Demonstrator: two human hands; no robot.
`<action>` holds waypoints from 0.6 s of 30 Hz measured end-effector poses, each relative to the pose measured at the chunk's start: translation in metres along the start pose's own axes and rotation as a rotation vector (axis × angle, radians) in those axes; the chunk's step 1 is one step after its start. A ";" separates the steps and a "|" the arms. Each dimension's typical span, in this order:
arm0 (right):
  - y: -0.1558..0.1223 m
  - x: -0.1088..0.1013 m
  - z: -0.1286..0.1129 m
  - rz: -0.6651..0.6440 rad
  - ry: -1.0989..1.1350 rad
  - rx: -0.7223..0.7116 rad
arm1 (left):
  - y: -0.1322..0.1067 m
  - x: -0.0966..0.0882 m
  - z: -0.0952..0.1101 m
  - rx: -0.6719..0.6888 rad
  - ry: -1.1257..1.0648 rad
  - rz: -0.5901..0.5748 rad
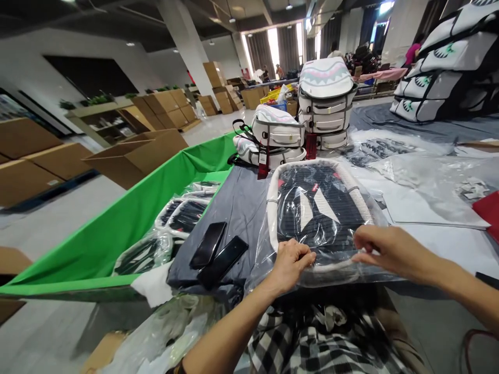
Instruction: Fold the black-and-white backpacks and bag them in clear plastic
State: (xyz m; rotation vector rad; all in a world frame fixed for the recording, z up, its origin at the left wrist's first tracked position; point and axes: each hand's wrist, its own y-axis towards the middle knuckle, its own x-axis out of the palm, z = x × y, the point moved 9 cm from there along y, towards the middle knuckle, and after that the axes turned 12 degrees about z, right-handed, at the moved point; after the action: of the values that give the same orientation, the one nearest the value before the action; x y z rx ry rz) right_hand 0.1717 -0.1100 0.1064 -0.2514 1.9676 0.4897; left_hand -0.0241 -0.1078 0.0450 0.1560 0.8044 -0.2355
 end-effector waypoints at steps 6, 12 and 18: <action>0.009 0.041 -0.007 -0.203 -0.039 0.061 | -0.026 -0.018 0.025 0.343 0.275 0.180; 0.015 0.042 0.008 -0.269 0.004 0.036 | -0.060 -0.058 0.016 0.526 0.568 0.517; 0.011 0.042 0.006 -0.148 0.158 0.036 | -0.020 -0.060 -0.024 0.180 0.277 0.240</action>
State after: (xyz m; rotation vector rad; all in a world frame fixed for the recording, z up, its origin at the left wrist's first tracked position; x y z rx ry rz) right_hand 0.1539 -0.0958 0.0688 -0.4201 2.0912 0.3469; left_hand -0.0862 -0.1132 0.0708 0.4595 1.0299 -0.0586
